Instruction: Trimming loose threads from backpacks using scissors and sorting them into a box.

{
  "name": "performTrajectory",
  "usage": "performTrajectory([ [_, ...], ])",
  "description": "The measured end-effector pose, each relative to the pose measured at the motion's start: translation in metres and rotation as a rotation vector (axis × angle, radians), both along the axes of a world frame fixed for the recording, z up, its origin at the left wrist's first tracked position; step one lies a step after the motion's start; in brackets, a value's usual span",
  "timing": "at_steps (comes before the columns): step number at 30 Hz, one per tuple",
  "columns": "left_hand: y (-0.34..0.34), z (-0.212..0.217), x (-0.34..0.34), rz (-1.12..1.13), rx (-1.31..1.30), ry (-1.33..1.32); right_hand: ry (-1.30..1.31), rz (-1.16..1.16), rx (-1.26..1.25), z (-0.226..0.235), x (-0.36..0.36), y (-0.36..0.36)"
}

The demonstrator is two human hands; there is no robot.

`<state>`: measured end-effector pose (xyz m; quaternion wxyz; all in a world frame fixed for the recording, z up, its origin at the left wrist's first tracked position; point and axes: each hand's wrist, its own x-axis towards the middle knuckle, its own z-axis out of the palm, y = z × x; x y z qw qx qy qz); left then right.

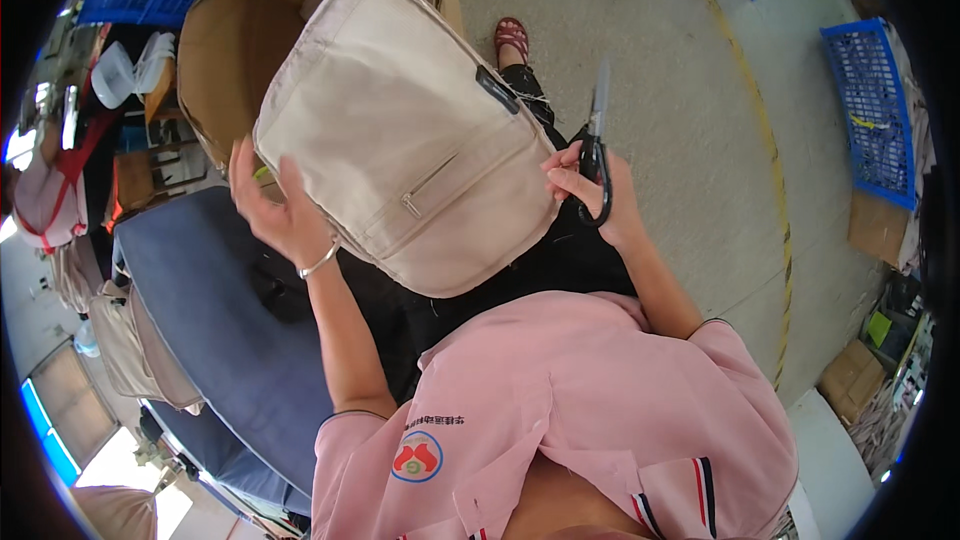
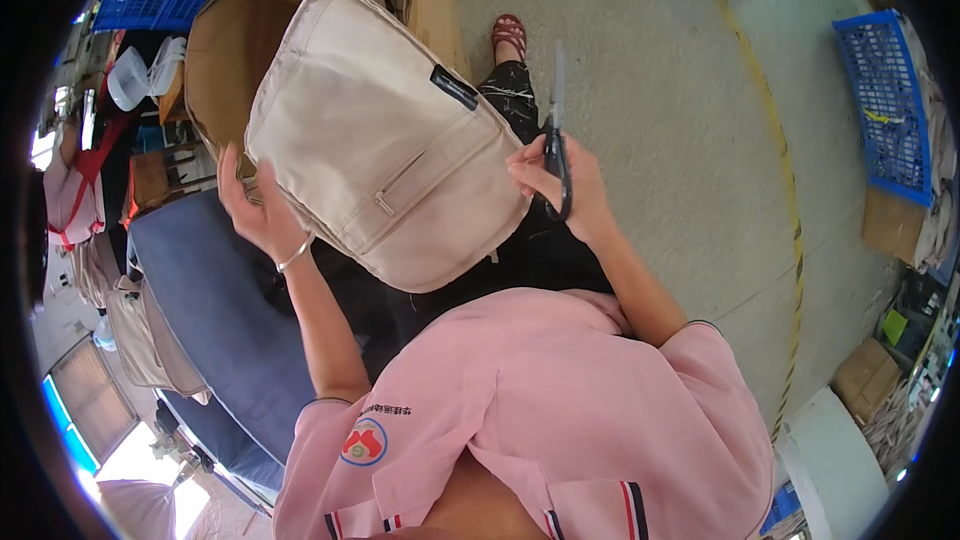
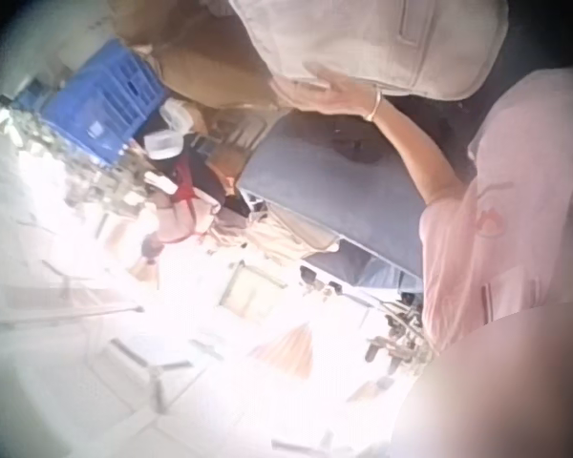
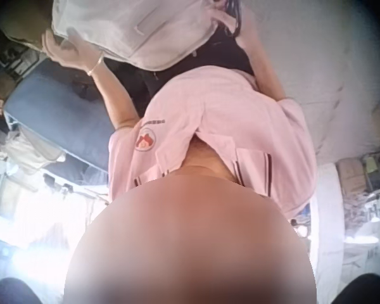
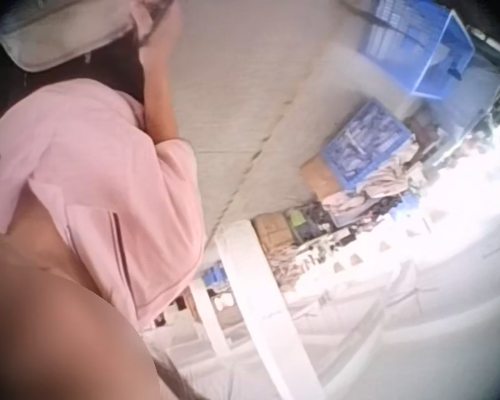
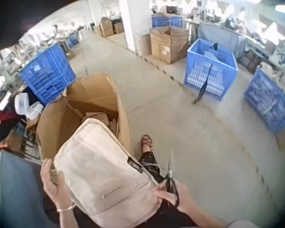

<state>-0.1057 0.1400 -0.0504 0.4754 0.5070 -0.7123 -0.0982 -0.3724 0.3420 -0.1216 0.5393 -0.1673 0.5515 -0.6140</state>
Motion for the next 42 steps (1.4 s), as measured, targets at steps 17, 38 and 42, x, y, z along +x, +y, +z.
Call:
performTrajectory([
  [17, -0.093, 0.034, -0.149, -0.973, -0.059, -0.817, 1.035, 0.184, 0.097, -0.004, -0.032, -0.026],
  [38, -0.102, 0.029, -0.132, -0.998, -0.021, -0.746, 1.268, 0.333, -0.044, -0.013, -0.025, -0.054],
  [42, -0.099, 0.03, -0.128, -0.973, -0.004, -0.75, 1.138, 0.275, 0.0, -0.016, -0.019, -0.057],
])
